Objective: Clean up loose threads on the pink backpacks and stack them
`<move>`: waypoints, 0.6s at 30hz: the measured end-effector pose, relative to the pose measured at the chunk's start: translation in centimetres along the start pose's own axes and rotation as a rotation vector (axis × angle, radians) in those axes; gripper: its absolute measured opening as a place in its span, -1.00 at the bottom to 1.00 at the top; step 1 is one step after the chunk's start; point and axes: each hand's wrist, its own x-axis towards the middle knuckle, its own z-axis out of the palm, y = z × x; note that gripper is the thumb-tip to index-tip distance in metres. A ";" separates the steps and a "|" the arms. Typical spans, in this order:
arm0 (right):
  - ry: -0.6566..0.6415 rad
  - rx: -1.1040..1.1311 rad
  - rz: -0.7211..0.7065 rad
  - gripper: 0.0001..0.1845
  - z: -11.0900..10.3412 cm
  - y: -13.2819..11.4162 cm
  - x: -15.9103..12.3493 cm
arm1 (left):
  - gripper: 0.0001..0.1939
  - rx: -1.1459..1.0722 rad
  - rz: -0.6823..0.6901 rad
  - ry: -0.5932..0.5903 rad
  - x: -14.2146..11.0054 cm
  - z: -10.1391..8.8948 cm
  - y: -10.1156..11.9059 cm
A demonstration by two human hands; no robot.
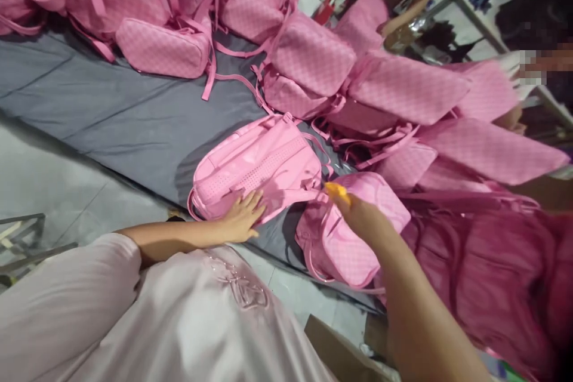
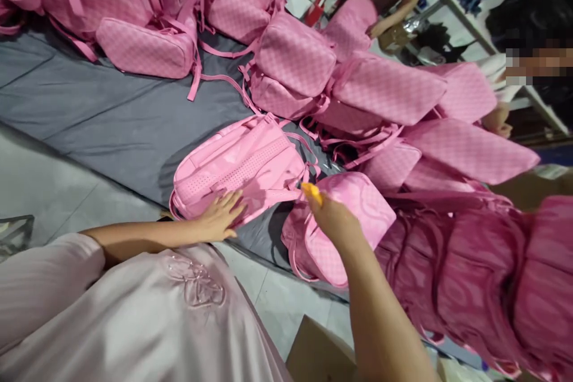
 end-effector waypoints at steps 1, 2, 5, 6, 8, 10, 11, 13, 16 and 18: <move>-0.048 0.007 0.008 -0.47 -0.1 0.5 -0.6 | -0.21 -0.003 -0.009 -0.046 0.2 0.7 0.7; -0.122 0.030 -0.010 -0.47 -0.2 1.1 -1.1 | -0.24 -0.022 -0.048 -0.064 0.4 1.3 1.2; -0.152 0.098 -0.008 -0.50 0.2 3.3 -3.1 | -0.36 -0.174 -0.130 0.017 1.5 2.4 0.7; -0.103 0.118 0.041 -0.49 0.5 4.1 -3.8 | -0.43 -0.326 -0.166 0.069 1.9 2.5 -0.1; -0.144 0.218 0.056 -0.46 1.5 5.7 -5.3 | -0.59 -0.708 -0.316 0.161 2.4 2.3 -1.8; -0.311 0.355 -0.022 -0.41 2.7 6.8 -6.3 | -0.66 -1.025 -0.503 0.206 2.6 2.1 -3.1; -0.333 0.381 -0.033 -0.40 3.2 7.1 -6.6 | -0.65 -1.071 -0.560 0.206 2.5 2.0 -3.3; -0.215 0.343 -0.030 -0.42 3.9 7.2 -6.5 | -0.61 -0.993 -0.558 0.214 2.3 2.2 -2.3; -0.032 0.232 -0.070 -0.47 4.0 6.9 -5.6 | -0.51 -0.786 -0.474 0.266 2.1 3.0 1.3; 0.048 0.139 -0.004 -0.47 3.8 6.6 -5.2 | -0.39 -0.542 -0.412 0.202 2.4 3.5 3.6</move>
